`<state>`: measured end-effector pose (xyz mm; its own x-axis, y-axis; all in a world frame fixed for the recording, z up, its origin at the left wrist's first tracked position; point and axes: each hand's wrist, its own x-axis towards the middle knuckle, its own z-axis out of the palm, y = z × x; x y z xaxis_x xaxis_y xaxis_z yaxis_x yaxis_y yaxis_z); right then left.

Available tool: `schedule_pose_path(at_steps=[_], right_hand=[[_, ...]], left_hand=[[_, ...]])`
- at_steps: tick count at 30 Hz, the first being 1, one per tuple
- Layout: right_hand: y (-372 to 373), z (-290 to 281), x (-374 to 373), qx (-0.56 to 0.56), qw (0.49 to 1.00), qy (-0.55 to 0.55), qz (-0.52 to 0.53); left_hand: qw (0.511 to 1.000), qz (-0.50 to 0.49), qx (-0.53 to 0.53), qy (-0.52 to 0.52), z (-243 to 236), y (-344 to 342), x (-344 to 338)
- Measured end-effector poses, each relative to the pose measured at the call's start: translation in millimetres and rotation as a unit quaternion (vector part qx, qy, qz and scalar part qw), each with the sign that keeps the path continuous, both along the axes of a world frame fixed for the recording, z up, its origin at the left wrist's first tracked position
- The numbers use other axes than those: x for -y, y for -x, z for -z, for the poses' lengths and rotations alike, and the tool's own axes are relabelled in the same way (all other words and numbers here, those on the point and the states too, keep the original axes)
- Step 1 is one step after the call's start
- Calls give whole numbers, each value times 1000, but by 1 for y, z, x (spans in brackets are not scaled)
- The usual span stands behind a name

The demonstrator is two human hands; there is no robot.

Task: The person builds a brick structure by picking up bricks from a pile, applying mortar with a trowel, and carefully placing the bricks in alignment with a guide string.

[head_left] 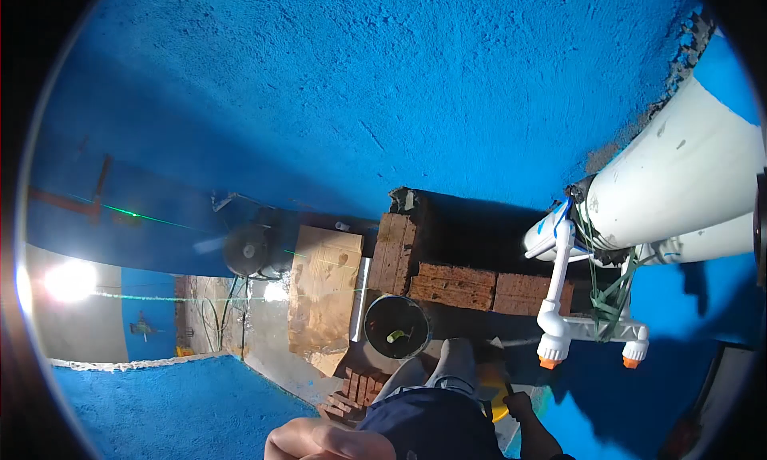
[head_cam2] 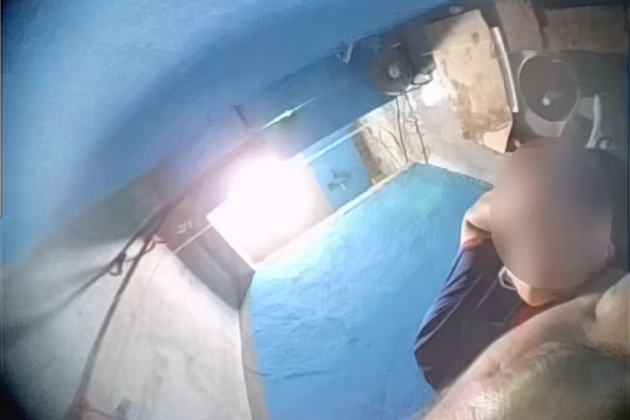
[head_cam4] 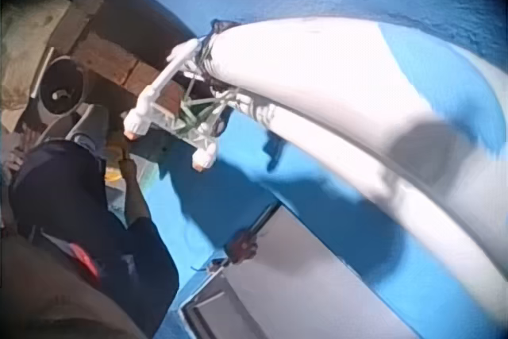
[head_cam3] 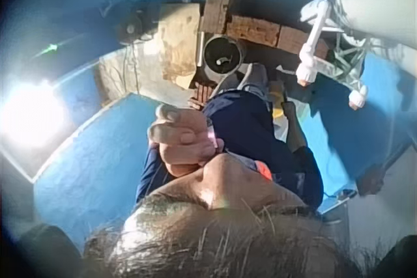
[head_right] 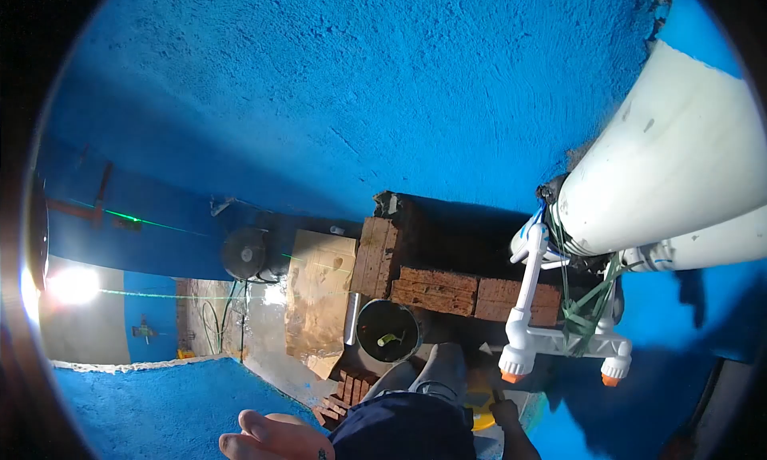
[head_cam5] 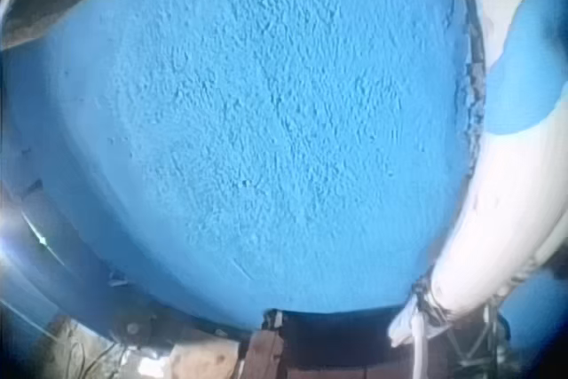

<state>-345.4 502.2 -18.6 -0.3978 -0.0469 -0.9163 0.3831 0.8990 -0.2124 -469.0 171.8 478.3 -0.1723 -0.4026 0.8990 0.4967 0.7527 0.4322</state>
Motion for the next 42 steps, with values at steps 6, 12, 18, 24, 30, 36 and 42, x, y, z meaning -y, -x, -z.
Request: schedule_pose_path(at_steps=[6, 12, 18, 24, 30, 36, 42], right_hand=[[13, -33, 14, 84, 992, -14, 96], [11, -44, 21, 110, 992, -28, 56], [-4, -19, -1, 6, 994, 89, -66], [7, -29, 9, 110, 986, -59, 112], [20, -47, 29, 120, 987, -46, 94], [17, -28, 22, 123, 989, -57, 56], [37, -8, 8, 139, 984, -5, -112]], left_hand=[[990, 85, 77, -82, 9, -5, 35], [861, 212, 358, -292, 41, 14, 80], [518, 353, 198, -753, 127, 33, 111], [534, 309, 209, -759, 131, 41, 107], [606, 164, 286, -724, 217, 73, 121], [631, 25, 447, -634, 298, -107, 121], [332, -164, 812, -451, 386, -389, 132]])
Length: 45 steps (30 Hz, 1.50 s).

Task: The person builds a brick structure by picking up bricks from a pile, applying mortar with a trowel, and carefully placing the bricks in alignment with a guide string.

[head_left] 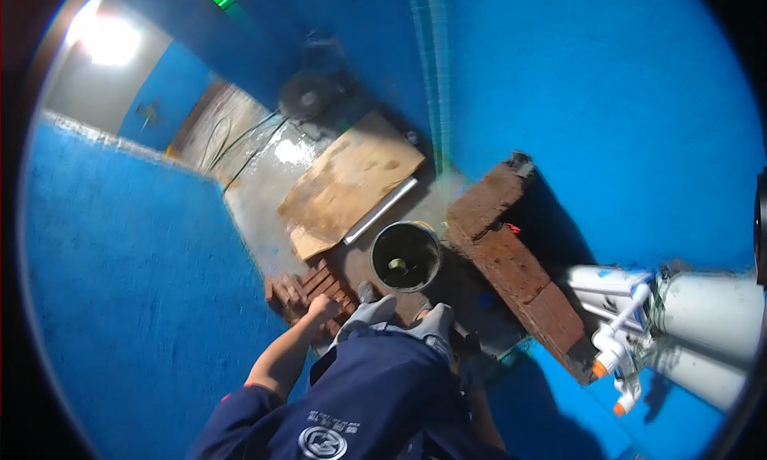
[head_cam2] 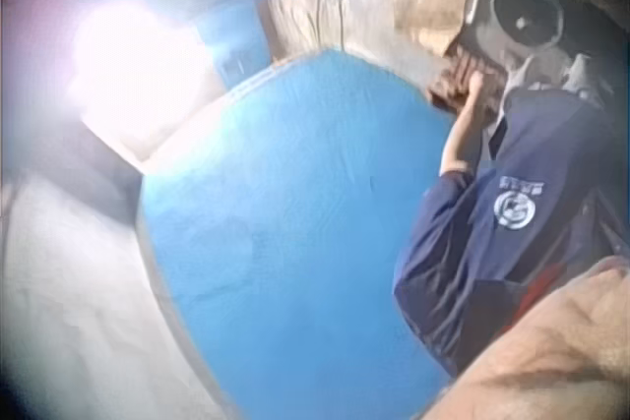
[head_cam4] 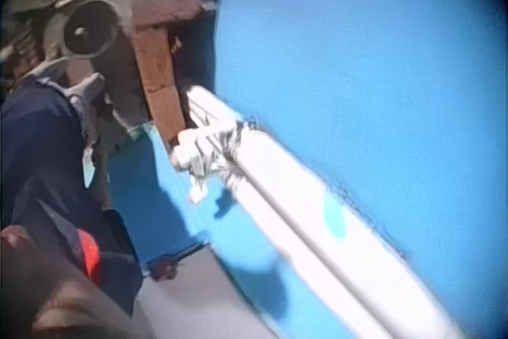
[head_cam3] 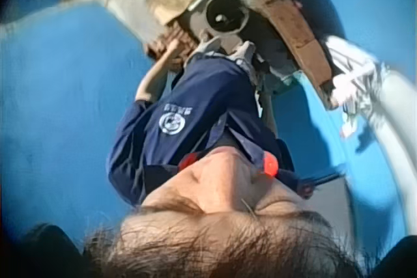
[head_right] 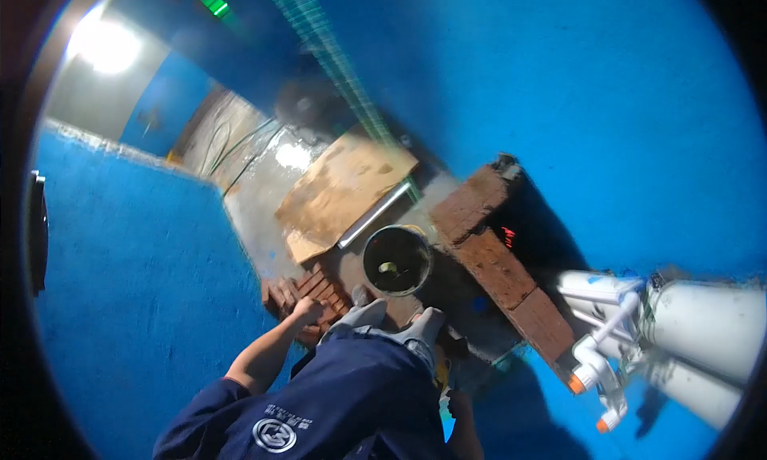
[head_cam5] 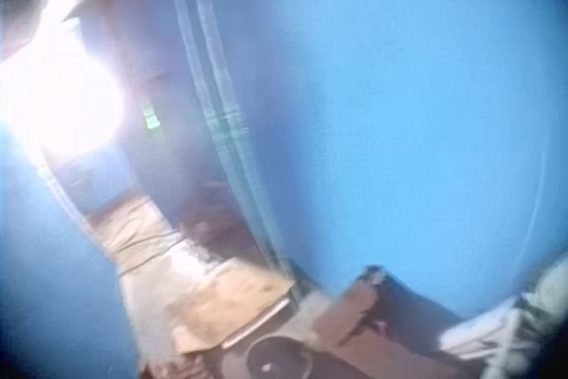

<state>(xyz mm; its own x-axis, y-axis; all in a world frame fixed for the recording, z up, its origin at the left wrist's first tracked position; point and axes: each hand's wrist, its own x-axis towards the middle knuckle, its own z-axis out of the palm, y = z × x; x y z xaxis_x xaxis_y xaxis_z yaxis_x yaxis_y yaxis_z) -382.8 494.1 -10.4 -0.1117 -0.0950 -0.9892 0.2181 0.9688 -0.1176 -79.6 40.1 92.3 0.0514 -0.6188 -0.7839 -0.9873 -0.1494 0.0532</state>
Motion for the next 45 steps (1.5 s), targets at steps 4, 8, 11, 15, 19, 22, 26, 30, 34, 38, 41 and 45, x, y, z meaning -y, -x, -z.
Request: schedule_pose_path(at_steps=[4, 8, 11, 15, 19, 22, 26, 30, 34, 38, 41, 45], right_hand=[[25, -35, 53, -20, 991, 10, -131], [31, -76, 116, -18, 976, 10, -216], [35, -106, 161, -43, 967, 0, -250], [12, -143, 217, -64, 956, -27, -284], [-33, -150, 261, -75, 958, -76, -267], [-79, -155, 301, -121, 952, -131, -250], [-127, -154, 323, -77, 962, -115, -235], [-170, -157, 350, -40, 948, -138, -285], [-192, -148, 370, -29, 931, -192, -309], [-200, -127, 381, -63, 918, -250, -300], [-200, -116, 385, -54, 914, -158, -370], [-179, -84, 362, -113, 884, -176, -418]], left_hand=[[987, -96, -42, 119, 6, -150, -53], [993, -72, 62, 74, 47, -239, -131], [999, -13, 48, -2, 64, -221, -155], [995, 70, 29, -69, 65, -210, -155], [900, -425, -3, 94, 117, -236, -195], [871, -483, -82, 16, 118, -256, -165], [843, -517, -132, -74, 138, -294, -160], [856, -489, -74, -151, 166, -322, -124], [888, -448, -68, -74, 215, -347, -114], [914, -400, -20, -66, 266, -375, -62], [922, -376, 71, -57, 313, -409, -20], [918, -383, 96, 37, 384, -459, 31]])
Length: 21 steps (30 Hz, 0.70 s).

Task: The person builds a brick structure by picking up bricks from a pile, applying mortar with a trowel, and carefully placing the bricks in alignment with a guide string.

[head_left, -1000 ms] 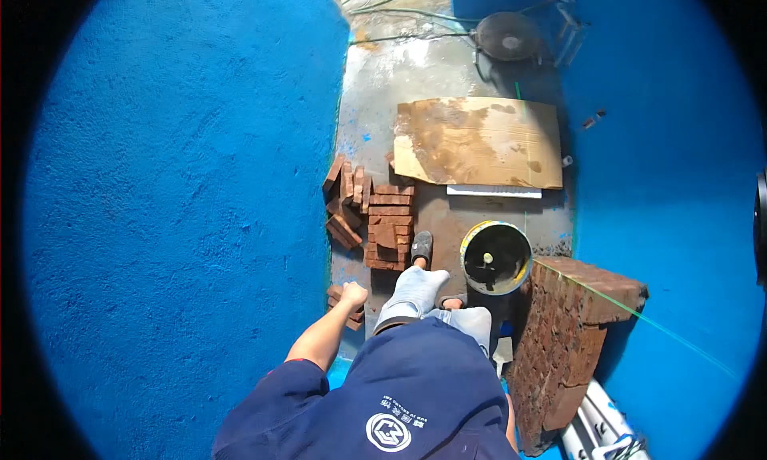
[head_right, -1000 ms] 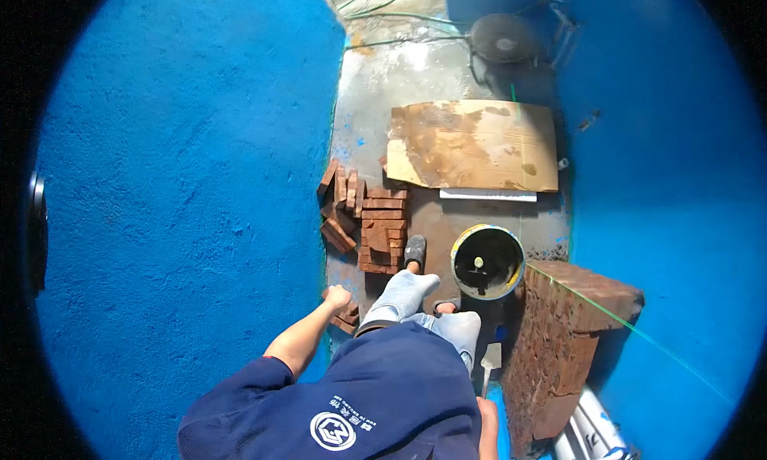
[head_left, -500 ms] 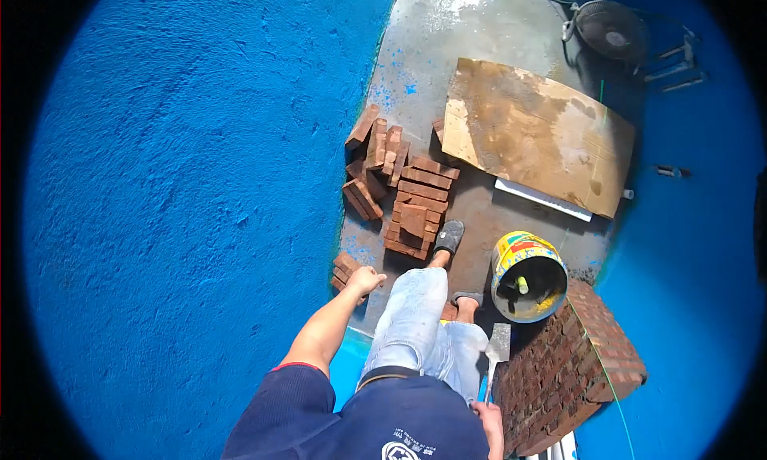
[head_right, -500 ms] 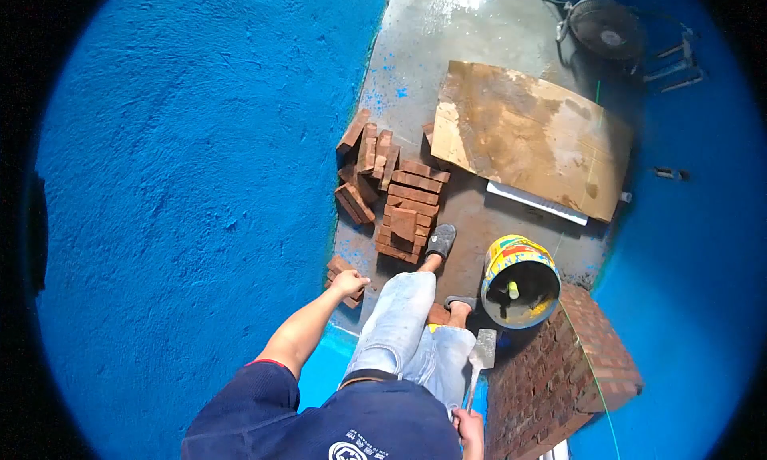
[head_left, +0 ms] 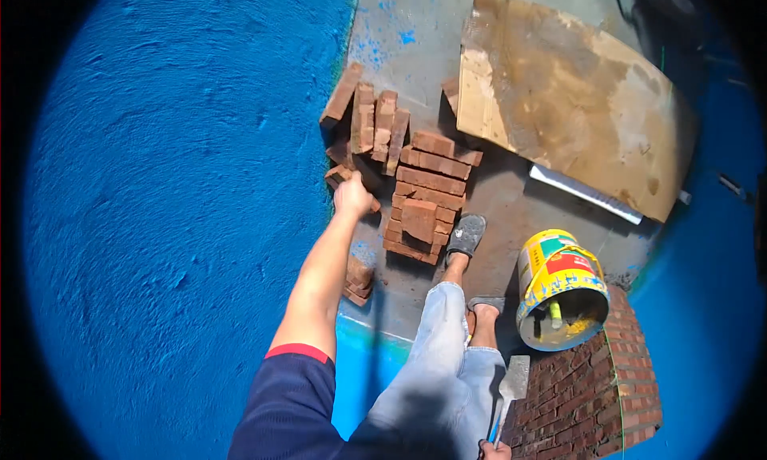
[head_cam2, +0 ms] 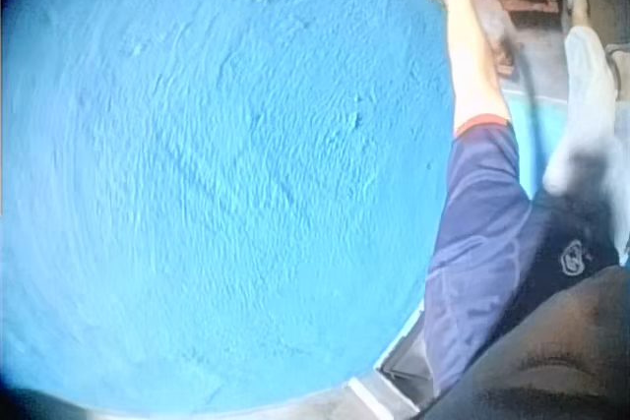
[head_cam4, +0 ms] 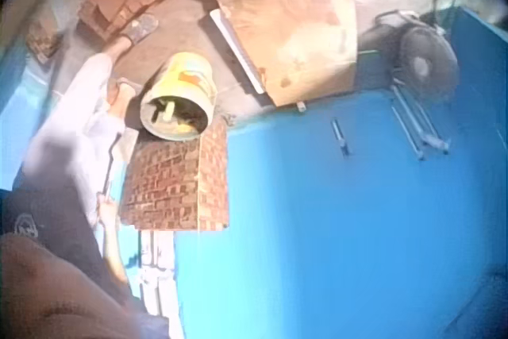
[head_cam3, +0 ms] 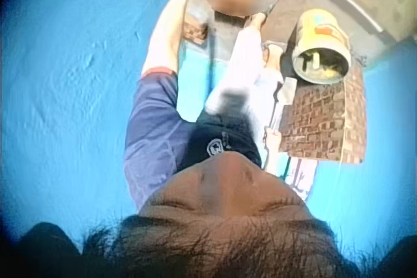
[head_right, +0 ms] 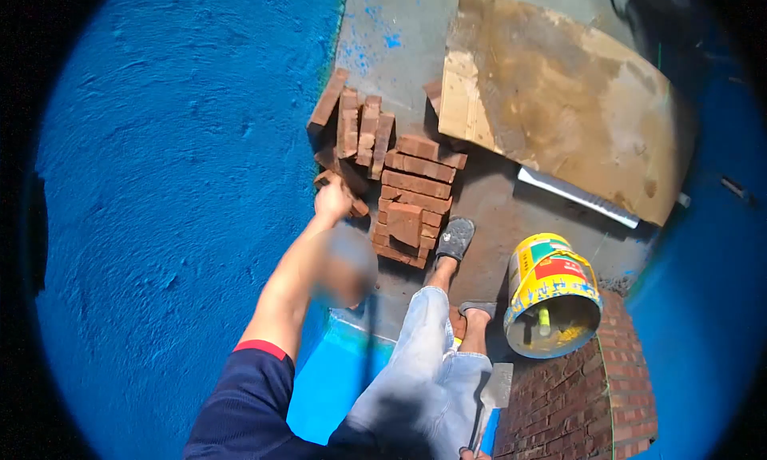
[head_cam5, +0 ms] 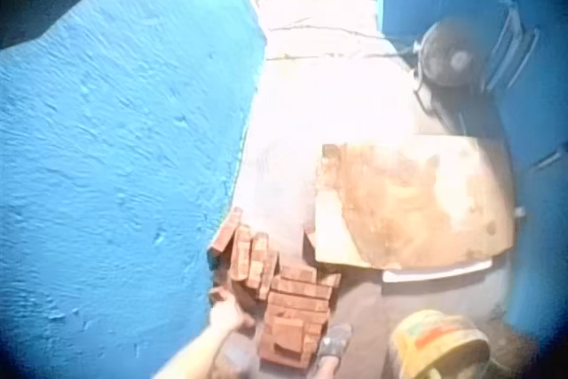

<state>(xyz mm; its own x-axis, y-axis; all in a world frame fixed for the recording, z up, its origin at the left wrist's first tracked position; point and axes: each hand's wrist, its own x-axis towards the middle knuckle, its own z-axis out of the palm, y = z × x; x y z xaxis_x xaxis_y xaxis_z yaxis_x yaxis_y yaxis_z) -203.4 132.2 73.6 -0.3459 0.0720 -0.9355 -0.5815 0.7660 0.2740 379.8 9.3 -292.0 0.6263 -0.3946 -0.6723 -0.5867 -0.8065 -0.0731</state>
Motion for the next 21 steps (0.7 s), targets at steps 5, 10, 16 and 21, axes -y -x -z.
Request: schedule_pose_path(at_steps=[5, 10, 16, 21], right_hand=[[1, 30, -15, -55, 988, -4, -142], [-19, 43, -6, -54, 987, -14, -152], [3, 52, -25, 1, 991, 1, -130], [13, 50, -55, -47, 998, 26, -44]], left_hand=[[998, 4, 54, 15, 82, -50, 32], [953, 173, 110, 224, 115, -28, 59], [918, 277, 62, 276, 159, -1, 79], [947, 17, -63, 316, 190, 28, 156]])
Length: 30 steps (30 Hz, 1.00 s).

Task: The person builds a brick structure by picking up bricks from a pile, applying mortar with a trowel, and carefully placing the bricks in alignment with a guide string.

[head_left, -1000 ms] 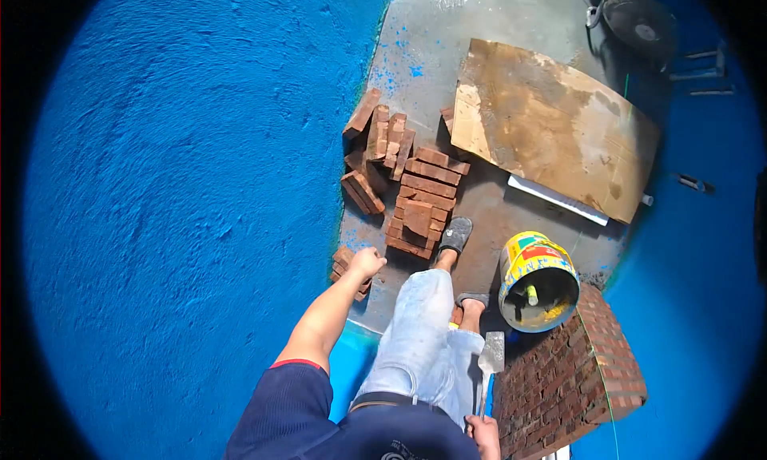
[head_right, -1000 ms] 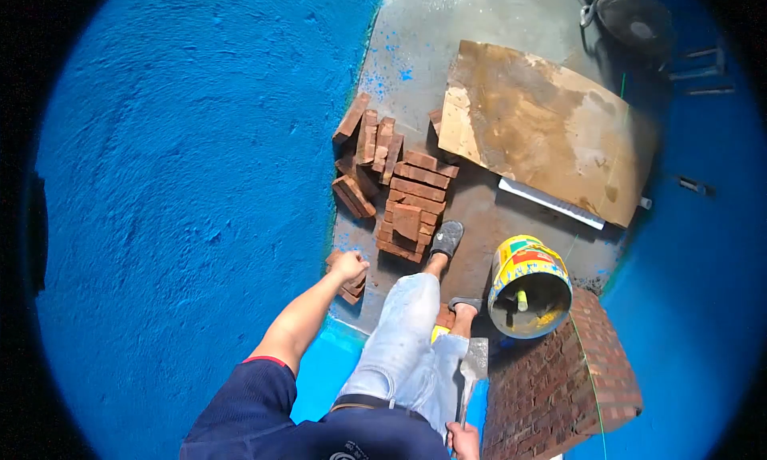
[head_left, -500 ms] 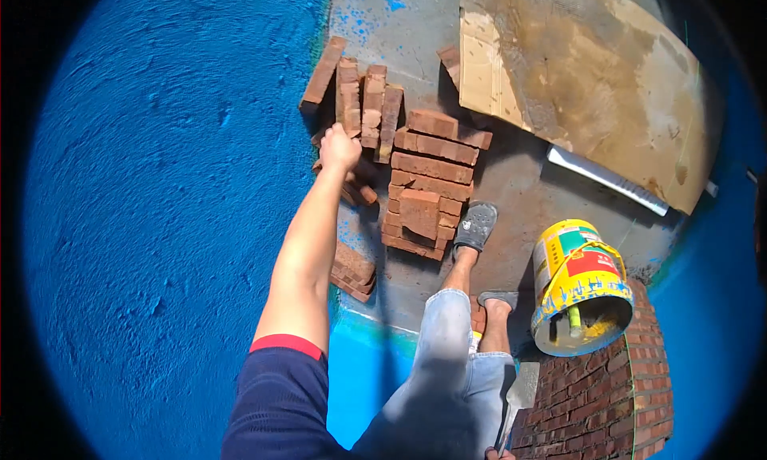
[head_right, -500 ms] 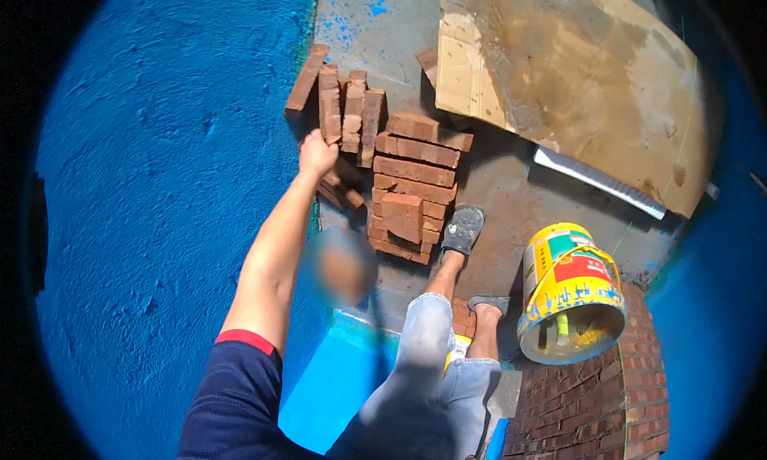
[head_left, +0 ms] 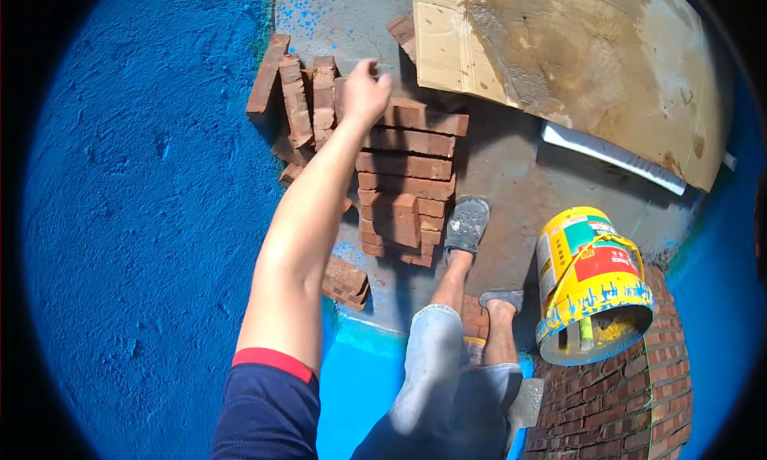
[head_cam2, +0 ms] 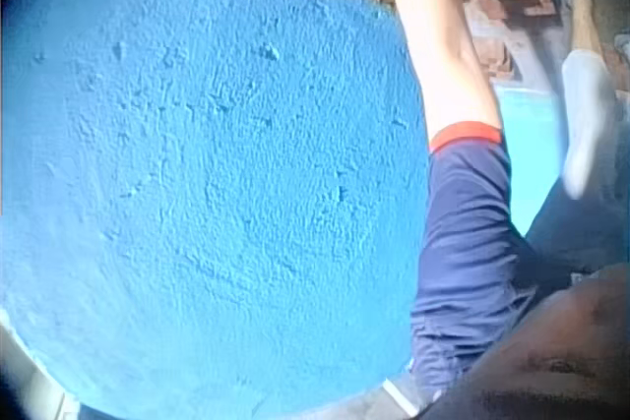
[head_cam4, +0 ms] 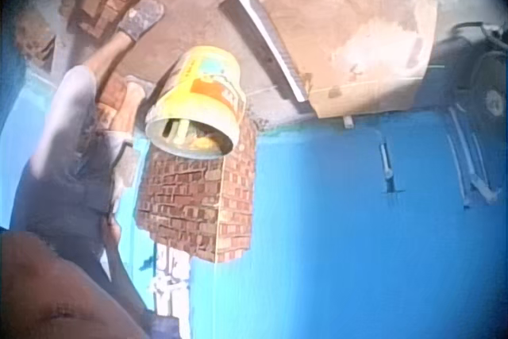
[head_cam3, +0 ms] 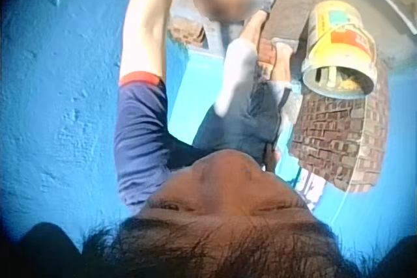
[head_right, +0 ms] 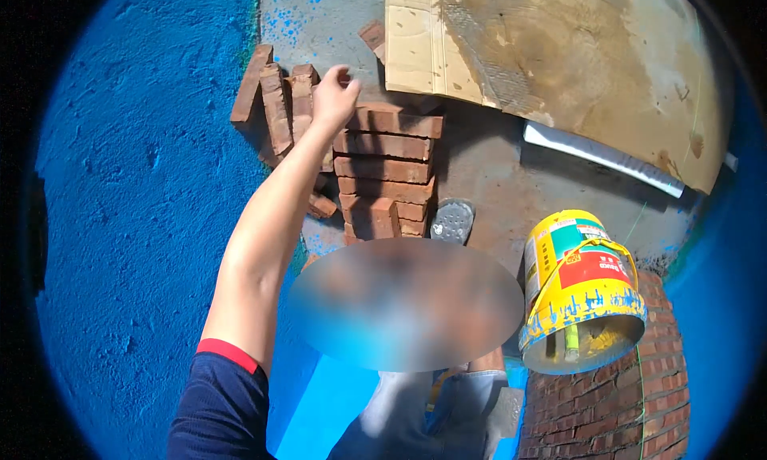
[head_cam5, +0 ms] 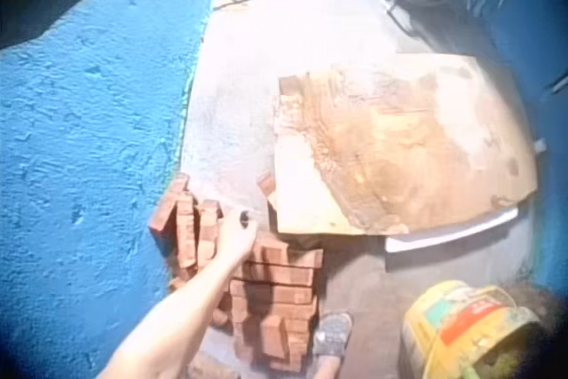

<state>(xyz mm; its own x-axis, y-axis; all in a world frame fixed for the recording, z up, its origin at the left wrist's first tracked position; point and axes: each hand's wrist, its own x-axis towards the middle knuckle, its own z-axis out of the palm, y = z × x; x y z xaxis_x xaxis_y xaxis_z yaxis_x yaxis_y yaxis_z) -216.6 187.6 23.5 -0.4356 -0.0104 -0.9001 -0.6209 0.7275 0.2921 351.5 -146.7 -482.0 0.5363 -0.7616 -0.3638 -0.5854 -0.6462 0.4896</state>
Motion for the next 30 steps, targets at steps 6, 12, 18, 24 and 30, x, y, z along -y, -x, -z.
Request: schedule_pose_path(at_steps=[6, 12, 18, 24, 30], right_hand=[[-8, 10, 5, -25, 991, -92, 89], [-22, 17, -7, 8, 997, -69, 15], [-31, 22, -7, 26, 995, -93, 10], [-48, 23, 16, 23, 998, 63, -7], [12, 29, -72, 49, 993, -75, -73]], left_hand=[[939, -302, -162, 29, 47, 53, 50], [849, -359, -388, 30, 68, 45, 41], [895, -262, -342, 119, 108, 46, 44], [789, -364, -492, 55, 15, 39, 40], [820, -281, -498, -2, -144, 33, -24]])
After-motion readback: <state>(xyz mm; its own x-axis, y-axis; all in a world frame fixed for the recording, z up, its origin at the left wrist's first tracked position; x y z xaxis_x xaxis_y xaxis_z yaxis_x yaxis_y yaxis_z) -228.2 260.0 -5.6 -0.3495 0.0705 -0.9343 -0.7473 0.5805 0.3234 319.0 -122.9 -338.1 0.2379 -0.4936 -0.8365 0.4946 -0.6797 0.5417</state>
